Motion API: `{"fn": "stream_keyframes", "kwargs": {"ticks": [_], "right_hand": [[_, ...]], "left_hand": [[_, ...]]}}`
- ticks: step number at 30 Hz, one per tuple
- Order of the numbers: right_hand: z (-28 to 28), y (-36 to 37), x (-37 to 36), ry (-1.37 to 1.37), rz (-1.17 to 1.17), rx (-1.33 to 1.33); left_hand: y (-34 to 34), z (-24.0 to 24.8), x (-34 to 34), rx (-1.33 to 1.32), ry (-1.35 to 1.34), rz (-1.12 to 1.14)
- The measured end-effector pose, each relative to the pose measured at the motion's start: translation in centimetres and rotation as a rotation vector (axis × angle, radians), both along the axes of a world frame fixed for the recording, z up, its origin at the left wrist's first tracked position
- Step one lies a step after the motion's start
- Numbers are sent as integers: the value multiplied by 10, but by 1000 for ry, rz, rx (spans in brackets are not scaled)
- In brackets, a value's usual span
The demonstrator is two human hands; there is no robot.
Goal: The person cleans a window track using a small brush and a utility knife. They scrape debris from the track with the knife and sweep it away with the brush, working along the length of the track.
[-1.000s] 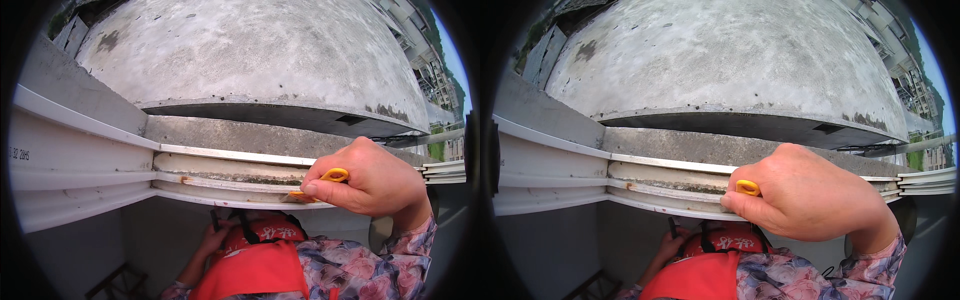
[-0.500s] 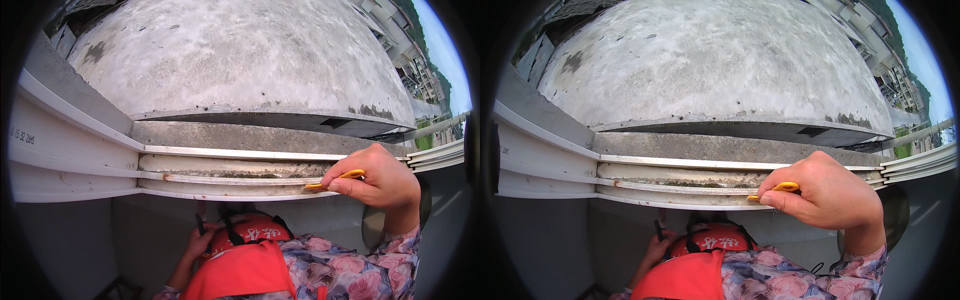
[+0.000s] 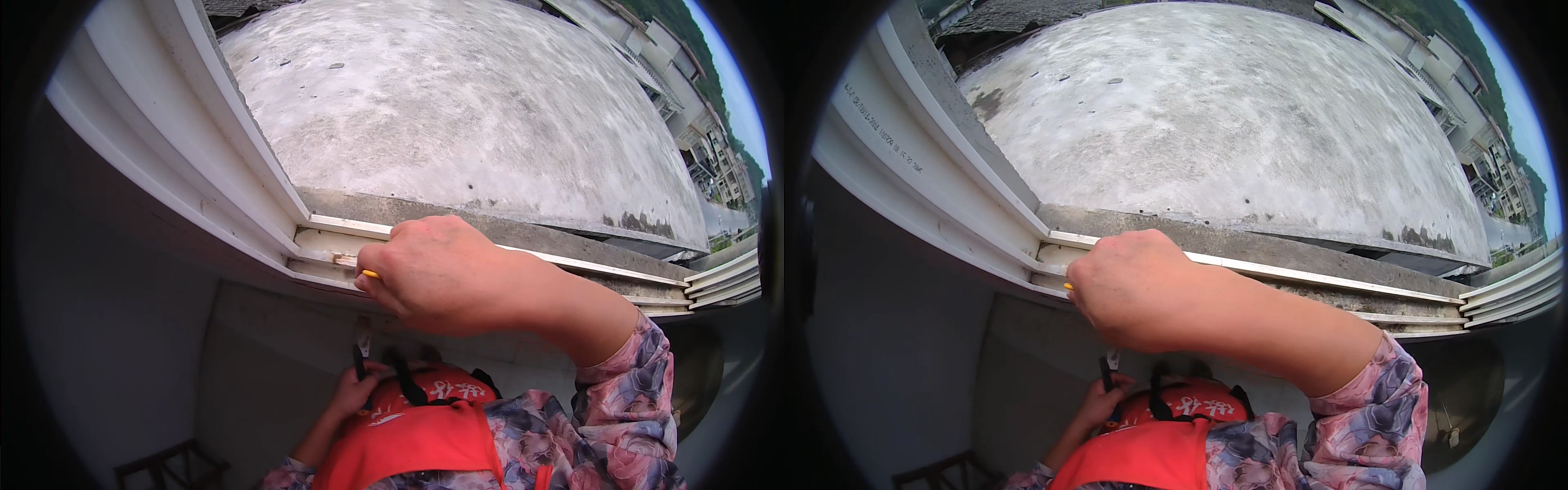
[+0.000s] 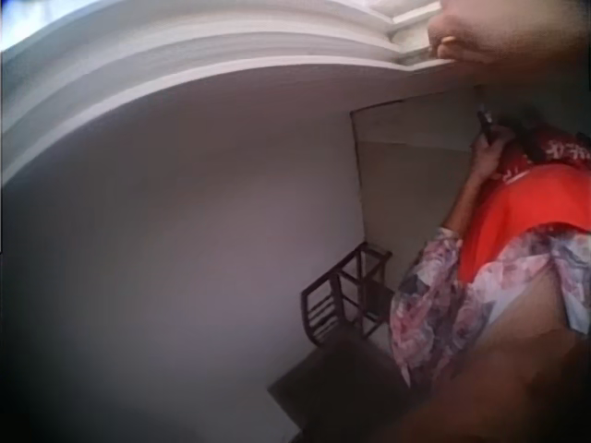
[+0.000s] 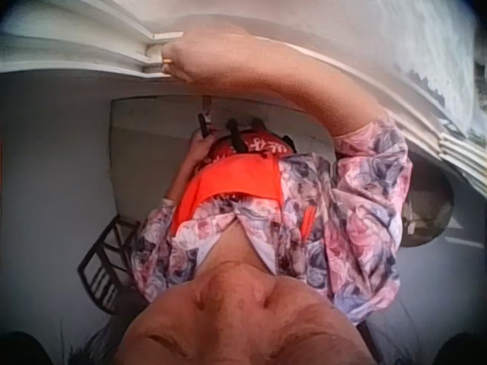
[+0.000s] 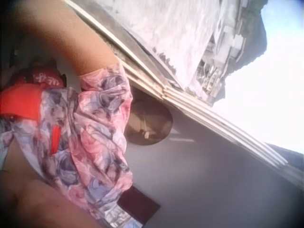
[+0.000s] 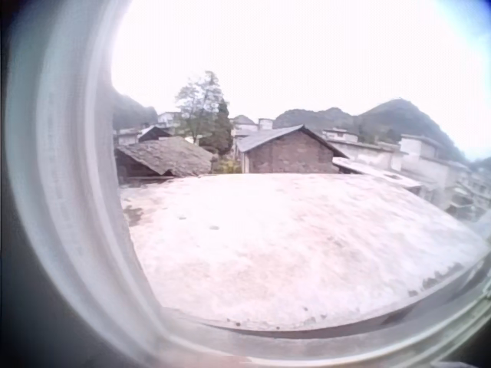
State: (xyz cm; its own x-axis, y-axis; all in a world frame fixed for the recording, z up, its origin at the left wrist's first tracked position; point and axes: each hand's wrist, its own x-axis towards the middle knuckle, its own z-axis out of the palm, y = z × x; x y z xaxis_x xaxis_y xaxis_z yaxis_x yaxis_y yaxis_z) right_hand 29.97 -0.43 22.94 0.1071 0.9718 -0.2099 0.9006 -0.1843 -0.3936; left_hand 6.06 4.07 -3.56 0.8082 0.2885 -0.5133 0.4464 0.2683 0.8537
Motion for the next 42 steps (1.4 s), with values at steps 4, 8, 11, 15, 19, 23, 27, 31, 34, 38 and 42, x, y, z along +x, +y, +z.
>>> {"fn": "stream_keyframes", "kwargs": {"ticks": [4,8,11,15,19,23,27,31,34,38,42], "right_hand": [[26,-41,12,42,-58,1],[6,-7,-5,231,-51,262],[-37,32,-9,334,-109,368],[-8,22,-1,90,-28,46],[23,-13,8,158,-43,82],[-13,-9,0,256,25,281],[5,-81,32,173,-197,-21],[21,-158,47,225,-362,7],[26,-153,27,386,-413,140],[5,-162,28,357,-380,166],[20,-217,48,184,-559,-7]], "left_hand": [[-5,-10,-18,-66,2,135],[-2,-8,-13,-90,0,80],[-1,2,-6,-46,-33,95],[-5,-3,-22,-45,-25,161],[-15,-14,-28,-59,-14,204],[-13,3,-14,-51,-22,155],[-8,3,-15,-29,-20,153],[-14,-8,-18,24,18,158],[-15,-14,-15,-20,28,120],[-18,7,6,-25,-25,47],[-23,9,5,28,0,47]]}}
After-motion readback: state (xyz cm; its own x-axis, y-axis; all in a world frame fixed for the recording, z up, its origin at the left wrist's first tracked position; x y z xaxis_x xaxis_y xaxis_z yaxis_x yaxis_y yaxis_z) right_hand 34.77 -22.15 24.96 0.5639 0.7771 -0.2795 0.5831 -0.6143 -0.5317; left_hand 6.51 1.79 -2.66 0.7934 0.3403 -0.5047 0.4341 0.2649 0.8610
